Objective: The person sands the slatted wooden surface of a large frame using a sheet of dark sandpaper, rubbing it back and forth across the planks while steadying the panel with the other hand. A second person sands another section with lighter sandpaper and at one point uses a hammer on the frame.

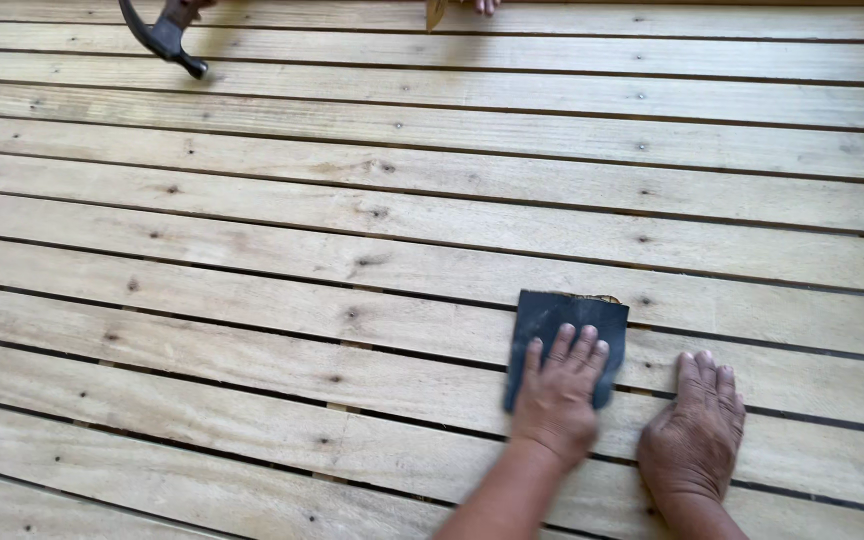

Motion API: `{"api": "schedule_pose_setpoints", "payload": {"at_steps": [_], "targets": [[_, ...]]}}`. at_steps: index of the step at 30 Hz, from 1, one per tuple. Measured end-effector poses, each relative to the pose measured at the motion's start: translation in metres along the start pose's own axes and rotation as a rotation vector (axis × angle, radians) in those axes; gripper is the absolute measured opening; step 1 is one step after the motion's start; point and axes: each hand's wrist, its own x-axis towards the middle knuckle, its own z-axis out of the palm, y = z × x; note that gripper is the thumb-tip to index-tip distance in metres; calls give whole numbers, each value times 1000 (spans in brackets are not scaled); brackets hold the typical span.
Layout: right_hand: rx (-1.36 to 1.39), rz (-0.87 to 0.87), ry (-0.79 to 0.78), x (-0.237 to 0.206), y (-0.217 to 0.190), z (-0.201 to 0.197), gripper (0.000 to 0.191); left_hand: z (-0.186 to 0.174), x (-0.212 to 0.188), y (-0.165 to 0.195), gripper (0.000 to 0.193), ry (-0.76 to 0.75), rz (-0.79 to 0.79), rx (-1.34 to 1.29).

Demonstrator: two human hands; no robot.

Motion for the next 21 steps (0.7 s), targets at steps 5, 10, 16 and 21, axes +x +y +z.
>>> {"api": "schedule_pose_setpoints", "payload": {"at_steps": [5,10,16,21], "targets": [[-52,36,-43,2,-5,1,60,-95,-37,-97,78,312,-300,43],[-55,34,-33,1,-7,2,63,-72,-29,-78,59,634,-460,38],[-4,27,-31,0,-4,-2,54,31,-1,36,56,-1,4,-29],[-39,9,-18,0,-4,2,62,-70,-40,-87,80,299,-81,73]]}}
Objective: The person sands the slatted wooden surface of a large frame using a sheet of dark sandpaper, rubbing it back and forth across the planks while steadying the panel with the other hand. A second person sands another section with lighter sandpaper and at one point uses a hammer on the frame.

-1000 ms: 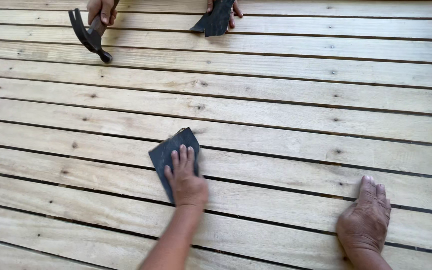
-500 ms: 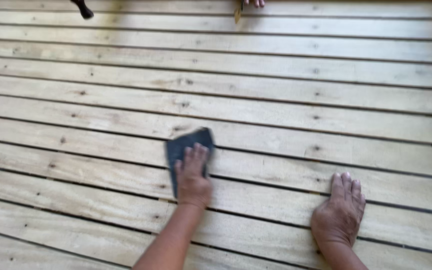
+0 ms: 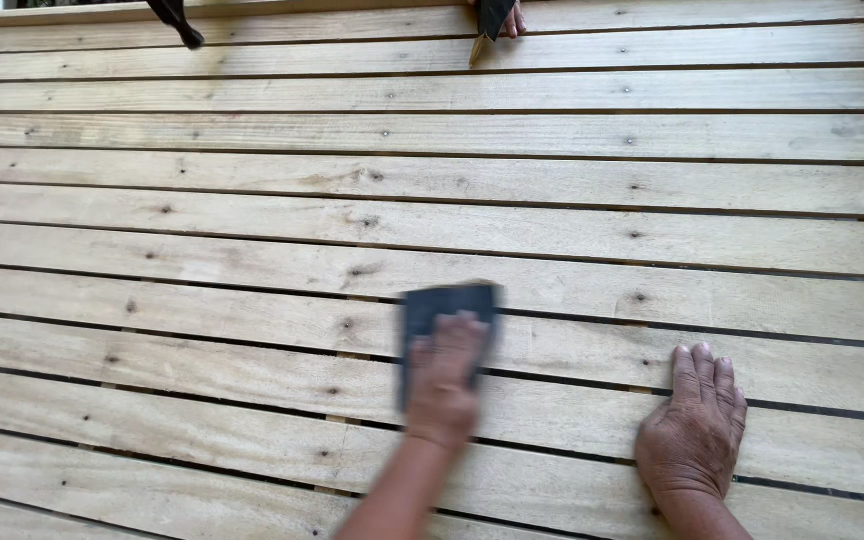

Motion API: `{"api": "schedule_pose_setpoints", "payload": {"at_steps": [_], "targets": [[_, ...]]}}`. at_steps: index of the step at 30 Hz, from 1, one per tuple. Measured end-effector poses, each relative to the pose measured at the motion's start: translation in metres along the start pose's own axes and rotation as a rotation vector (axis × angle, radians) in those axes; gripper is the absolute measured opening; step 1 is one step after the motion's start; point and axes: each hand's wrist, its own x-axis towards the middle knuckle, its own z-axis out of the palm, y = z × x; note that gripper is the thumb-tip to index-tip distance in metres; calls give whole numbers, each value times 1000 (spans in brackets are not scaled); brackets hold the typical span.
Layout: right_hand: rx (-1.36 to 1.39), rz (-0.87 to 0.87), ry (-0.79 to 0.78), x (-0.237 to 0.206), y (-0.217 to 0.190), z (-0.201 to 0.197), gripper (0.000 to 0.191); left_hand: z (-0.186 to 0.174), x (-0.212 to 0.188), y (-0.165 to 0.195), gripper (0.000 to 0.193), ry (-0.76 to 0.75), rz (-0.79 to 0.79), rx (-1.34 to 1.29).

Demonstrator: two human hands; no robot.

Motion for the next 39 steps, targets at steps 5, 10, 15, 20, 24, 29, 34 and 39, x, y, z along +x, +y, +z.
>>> {"api": "schedule_pose_setpoints", "payload": {"at_steps": [5,10,15,20,24,29,34,39], "targets": [[-45,16,7,-1,1,3,65,-19,1,-33,67,278,-405,137],[-31,6,25,-2,2,1,64,60,-13,104,78,-280,7,-10],[-29,2,32,-2,6,-3,61,32,-9,64,69,-301,242,-75],[-28,-3,50,-3,4,2,61,-23,0,-44,73,29,-177,122],[-87,-13,52,-4,2,2,62,13,4,25,70,179,-192,112],[15,-45,76,-3,3,-4,58,84,4,134,73,-275,171,-107],[195,-12,128,-6,-1,-11,64,27,4,24,78,18,36,16],[218,25,96,-5,-8,-11,59,8,10,7,74,190,-369,176]]}}
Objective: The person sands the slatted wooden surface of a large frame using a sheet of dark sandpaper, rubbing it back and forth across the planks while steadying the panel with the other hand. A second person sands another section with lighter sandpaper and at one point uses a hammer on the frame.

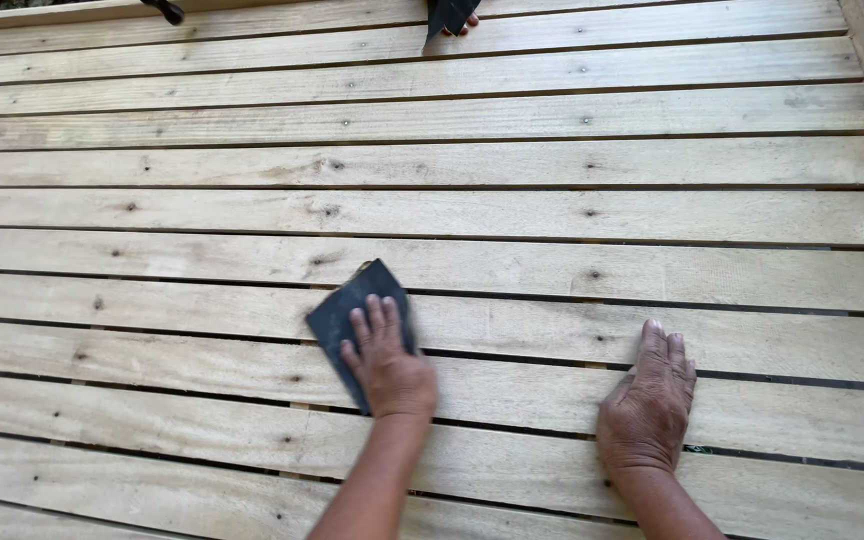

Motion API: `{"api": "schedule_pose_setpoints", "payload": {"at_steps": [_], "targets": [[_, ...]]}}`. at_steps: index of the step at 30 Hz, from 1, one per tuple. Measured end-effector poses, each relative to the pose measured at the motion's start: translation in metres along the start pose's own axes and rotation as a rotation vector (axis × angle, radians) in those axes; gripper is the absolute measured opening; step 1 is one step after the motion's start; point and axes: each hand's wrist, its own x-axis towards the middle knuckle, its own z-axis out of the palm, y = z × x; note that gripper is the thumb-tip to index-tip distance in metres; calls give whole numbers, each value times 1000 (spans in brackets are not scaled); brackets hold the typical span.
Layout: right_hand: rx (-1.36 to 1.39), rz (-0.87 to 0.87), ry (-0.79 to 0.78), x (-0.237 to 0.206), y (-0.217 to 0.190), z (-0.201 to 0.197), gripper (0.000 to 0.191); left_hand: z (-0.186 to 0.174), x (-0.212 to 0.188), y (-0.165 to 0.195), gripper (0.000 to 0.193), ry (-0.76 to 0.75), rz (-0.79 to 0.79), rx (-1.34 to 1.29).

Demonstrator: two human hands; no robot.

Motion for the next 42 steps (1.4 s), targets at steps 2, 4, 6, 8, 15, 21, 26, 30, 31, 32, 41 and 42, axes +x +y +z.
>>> {"api": "schedule_pose_setpoints", "payload": {"at_steps": [2,4,6,8,15,21,26,30,31,32,41,42], "targets": [[33,-7,-5,-2,2,1,61,26,-24,57,77,-3,91,0],[93,-22,-19,-3,11,1,62,58,-53,122,72,-156,261,-58],[44,-49,-58,-2,33,-9,64,68,-67,153,70,-358,360,-117],[-19,-83,-75,9,64,-21,65,60,-63,148,65,-475,424,-149],[-150,-10,-21,52,204,-86,65,23,-21,64,62,27,20,-33],[-200,-61,-6,46,211,-69,69,100,-107,242,76,-208,360,-165],[-223,-139,-107,51,226,-97,62,69,-105,252,70,-487,510,-232],[-245,-206,-89,54,238,-109,61,39,-60,151,67,-156,119,-104],[-259,-198,-82,53,237,-107,60,42,-56,142,55,-49,48,-94],[-279,-186,-68,53,237,-105,59,49,-57,143,61,-25,35,-79],[-159,-185,-88,52,234,-111,62,126,-132,354,75,-505,493,-212],[-181,-180,-95,52,234,-112,61,122,-125,341,75,-446,538,-217]]}}
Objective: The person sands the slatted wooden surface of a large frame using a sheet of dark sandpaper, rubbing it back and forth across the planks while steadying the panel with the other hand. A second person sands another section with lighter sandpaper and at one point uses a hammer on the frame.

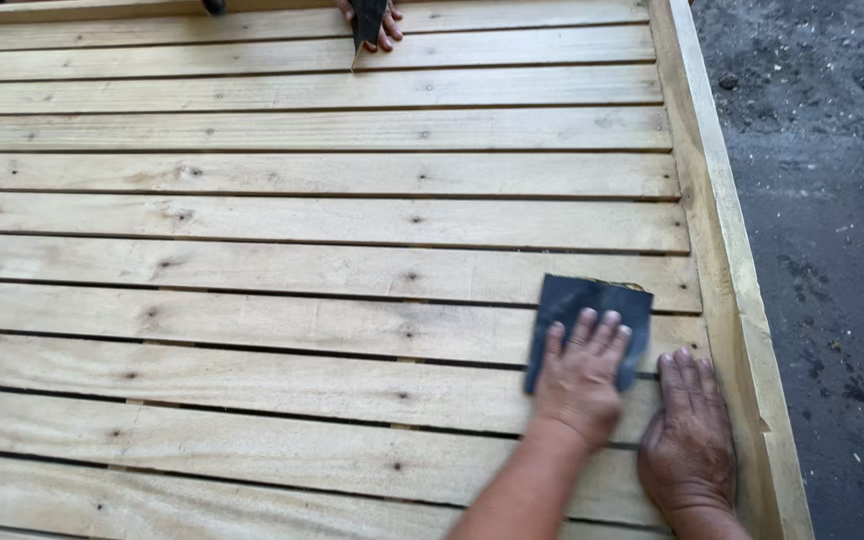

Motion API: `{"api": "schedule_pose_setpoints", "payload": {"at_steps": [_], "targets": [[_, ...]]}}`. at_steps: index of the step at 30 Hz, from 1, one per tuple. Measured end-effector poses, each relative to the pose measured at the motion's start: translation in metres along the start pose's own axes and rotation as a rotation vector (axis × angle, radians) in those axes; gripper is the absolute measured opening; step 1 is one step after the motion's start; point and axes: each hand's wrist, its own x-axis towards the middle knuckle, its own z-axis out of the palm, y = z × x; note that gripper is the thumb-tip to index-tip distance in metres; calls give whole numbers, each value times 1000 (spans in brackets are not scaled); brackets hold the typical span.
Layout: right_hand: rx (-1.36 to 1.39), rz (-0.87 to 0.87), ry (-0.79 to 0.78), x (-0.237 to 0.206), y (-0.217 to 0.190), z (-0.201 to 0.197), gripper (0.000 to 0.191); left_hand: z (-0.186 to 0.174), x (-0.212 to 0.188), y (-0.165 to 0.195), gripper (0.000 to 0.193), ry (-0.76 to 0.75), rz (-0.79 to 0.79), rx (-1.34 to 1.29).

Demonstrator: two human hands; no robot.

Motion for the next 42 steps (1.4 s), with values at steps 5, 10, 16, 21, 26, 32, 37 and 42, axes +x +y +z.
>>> {"api": "schedule_pose_setpoints", "payload": {"at_steps": [5,10,16,21,26,32,37,42], "targets": [[-16,21,12,2,-6,2,66,-72,-55,-124,71,331,-333,151],[280,138,38,-2,-9,-7,62,-32,-51,-59,74,396,-211,147],[511,202,23,-3,-6,-21,59,33,-9,21,60,-64,147,8],[332,204,14,-3,-13,-17,58,-69,-38,-70,63,238,-213,110],[370,141,65,-5,-12,-15,62,-58,-35,-55,79,311,-277,580],[493,152,37,-7,-5,-21,80,45,16,31,74,-157,187,123],[372,108,61,-6,-6,-18,73,-38,-5,-54,81,190,35,26],[356,114,93,-5,-9,-12,65,-90,-32,-124,68,400,-498,269]]}}
